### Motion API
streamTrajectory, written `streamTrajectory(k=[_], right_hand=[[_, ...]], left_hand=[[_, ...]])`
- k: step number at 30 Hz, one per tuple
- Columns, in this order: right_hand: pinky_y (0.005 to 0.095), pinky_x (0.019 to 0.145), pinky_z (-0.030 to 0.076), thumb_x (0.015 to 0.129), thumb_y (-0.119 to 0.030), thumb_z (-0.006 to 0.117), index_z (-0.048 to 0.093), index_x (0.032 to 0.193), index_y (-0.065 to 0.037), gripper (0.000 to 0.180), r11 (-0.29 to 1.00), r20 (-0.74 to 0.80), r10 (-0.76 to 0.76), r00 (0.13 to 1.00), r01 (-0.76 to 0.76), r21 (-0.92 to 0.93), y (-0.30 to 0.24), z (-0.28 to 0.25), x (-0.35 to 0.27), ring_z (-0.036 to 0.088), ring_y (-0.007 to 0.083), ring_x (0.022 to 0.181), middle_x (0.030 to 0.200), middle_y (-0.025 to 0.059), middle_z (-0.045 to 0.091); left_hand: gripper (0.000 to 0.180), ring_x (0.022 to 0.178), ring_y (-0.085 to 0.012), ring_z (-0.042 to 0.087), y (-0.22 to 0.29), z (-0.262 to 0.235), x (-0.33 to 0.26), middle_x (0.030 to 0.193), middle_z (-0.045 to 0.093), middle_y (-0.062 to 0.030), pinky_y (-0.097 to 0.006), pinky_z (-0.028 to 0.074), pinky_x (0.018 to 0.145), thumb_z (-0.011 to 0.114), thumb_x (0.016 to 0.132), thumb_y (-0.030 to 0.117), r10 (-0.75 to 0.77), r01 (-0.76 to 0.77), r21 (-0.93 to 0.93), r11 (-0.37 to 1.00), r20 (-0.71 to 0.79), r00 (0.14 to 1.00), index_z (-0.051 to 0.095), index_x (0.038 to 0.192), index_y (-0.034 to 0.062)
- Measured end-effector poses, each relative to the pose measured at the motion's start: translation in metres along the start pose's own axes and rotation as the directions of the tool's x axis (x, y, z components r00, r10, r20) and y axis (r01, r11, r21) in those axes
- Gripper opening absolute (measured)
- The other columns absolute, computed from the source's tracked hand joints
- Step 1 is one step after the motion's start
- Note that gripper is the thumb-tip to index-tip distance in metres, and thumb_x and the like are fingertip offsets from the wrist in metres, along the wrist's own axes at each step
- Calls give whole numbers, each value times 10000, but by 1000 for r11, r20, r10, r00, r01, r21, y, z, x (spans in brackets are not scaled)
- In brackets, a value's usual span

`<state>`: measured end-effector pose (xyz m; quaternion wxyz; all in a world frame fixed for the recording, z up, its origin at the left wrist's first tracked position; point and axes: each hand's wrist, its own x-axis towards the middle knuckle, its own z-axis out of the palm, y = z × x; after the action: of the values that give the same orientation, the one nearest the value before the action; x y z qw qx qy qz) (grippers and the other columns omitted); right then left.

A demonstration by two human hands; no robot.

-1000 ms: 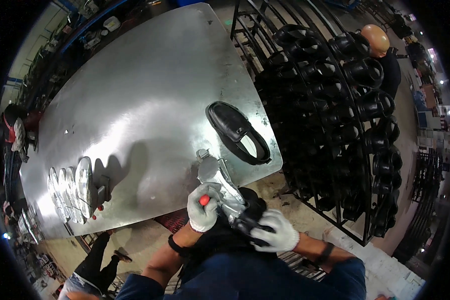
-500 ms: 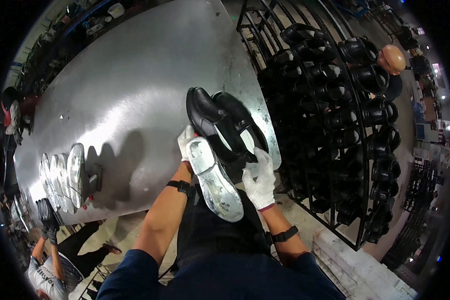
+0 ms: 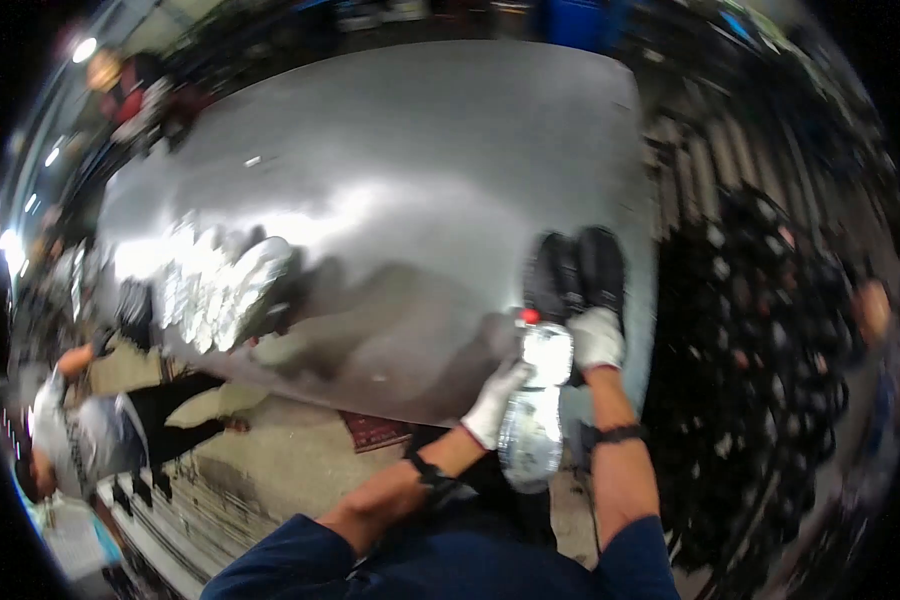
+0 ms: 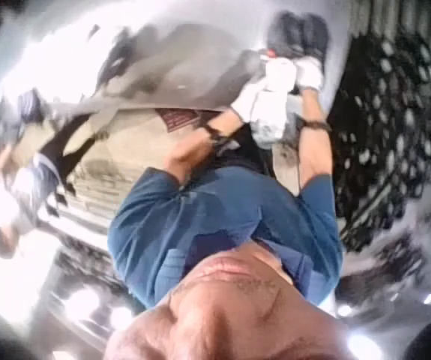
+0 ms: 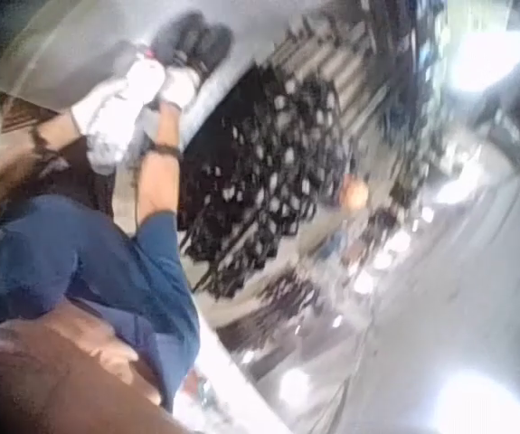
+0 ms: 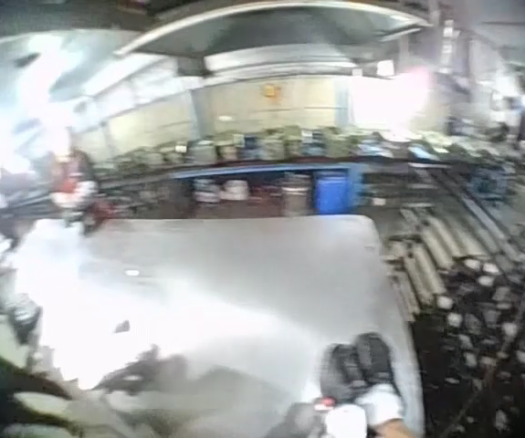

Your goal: Cleaning or polishing shoes with a handheld buffing tool at a workshop station.

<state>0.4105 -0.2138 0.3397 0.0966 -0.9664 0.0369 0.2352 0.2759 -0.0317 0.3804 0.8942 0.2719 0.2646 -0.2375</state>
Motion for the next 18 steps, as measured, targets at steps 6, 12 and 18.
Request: streamTrajectory(k=[6, 12, 18], right_hand=[[562, 853, 579, 987, -224, 553, 710, 982, 72, 336, 1000, -177, 10, 984, -11, -2, -16, 19, 14, 712, 499, 951, 945, 359, 706], [580, 872, 562, 974, -250, 553, 693, 954, 113, 389, 997, -163, -61, 985, 52, -56, 4, 22, 20, 697, 527, 961, 965, 390, 693], [580, 964, 510, 1026, -476, 514, 750, 992, 94, 618, 990, -70, 130, 989, -126, 60, -38, -16, 10, 670, 529, 1066, 1044, 384, 693]], left_hand=[[771, 1279, -246, 583, 61, -46, 22, 1403, 585, -92, -440, 498, 1091, 696, 955, 577, 309, -408, -474, 780, -274, 911, 470, 1534, 122], [918, 1304, -361, 567, 185, -126, -31, 1456, 565, -114, -564, 486, 1100, 523, 889, 815, 523, -867, -229, 442, -720, 456, 486, 1524, 152], [981, 1475, -332, 430, 235, -172, -47, 1640, 410, -112, -540, 386, 1204, 488, 930, 823, 733, -960, 106, 260, -669, 125, 331, 1638, 162]])
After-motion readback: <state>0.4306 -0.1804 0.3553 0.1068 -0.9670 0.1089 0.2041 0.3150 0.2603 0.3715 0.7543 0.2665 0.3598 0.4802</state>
